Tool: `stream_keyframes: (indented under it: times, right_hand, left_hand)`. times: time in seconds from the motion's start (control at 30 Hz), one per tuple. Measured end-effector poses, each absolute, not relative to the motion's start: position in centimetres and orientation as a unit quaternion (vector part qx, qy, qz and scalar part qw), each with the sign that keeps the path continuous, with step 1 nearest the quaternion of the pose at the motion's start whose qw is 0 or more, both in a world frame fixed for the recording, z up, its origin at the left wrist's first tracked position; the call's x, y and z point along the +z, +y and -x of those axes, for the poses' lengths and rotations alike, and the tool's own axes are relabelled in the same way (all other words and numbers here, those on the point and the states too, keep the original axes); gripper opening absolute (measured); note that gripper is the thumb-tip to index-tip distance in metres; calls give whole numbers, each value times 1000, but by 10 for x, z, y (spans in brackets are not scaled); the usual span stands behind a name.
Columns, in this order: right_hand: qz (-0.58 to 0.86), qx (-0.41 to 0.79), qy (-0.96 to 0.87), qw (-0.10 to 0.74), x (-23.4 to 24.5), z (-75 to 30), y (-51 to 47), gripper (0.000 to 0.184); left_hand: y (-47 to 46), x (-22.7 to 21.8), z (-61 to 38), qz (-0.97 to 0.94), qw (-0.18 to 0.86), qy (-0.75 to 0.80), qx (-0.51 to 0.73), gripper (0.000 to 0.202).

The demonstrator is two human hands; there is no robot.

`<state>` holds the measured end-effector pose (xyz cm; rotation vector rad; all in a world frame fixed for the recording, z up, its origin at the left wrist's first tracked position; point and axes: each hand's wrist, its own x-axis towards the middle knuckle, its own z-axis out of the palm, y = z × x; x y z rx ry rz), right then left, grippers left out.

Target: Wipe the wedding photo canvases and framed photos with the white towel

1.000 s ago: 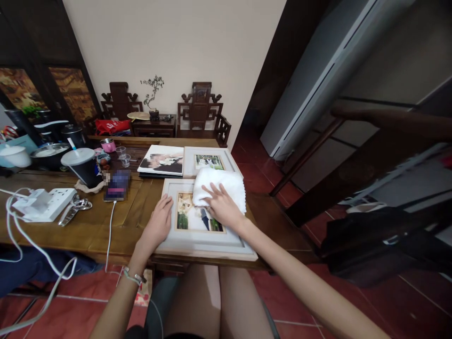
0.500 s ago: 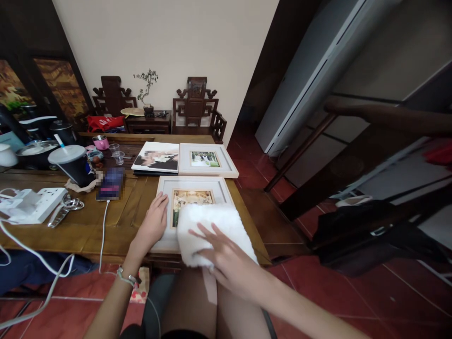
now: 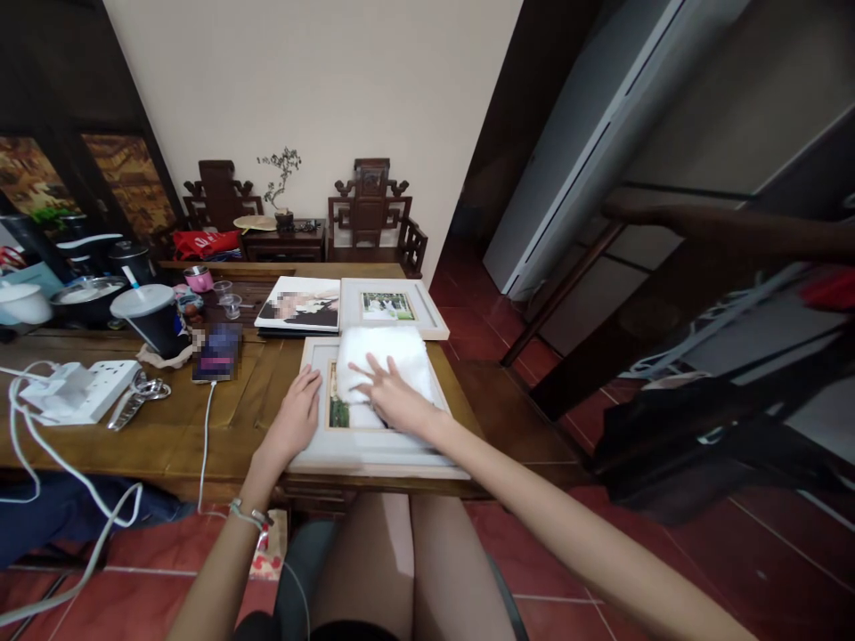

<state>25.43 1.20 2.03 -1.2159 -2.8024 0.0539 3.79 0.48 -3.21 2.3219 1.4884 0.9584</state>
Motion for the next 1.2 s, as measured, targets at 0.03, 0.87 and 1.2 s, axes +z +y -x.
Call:
stream_keyframes:
  times: [0.03, 0.87, 1.2]
  right_hand:
    - [386, 42, -921, 34, 24, -255, -4, 52]
    - [374, 44, -926, 16, 40, -200, 2, 49]
    - [402, 152, -902, -41, 73, -276, -84, 46]
  left_hand:
    - [5, -33, -38, -789, 109, 507, 329, 41]
    - [-9, -11, -44, -720, 198, 524, 410, 54]
    - [-2, -21, -41, -751, 157, 524, 370, 46]
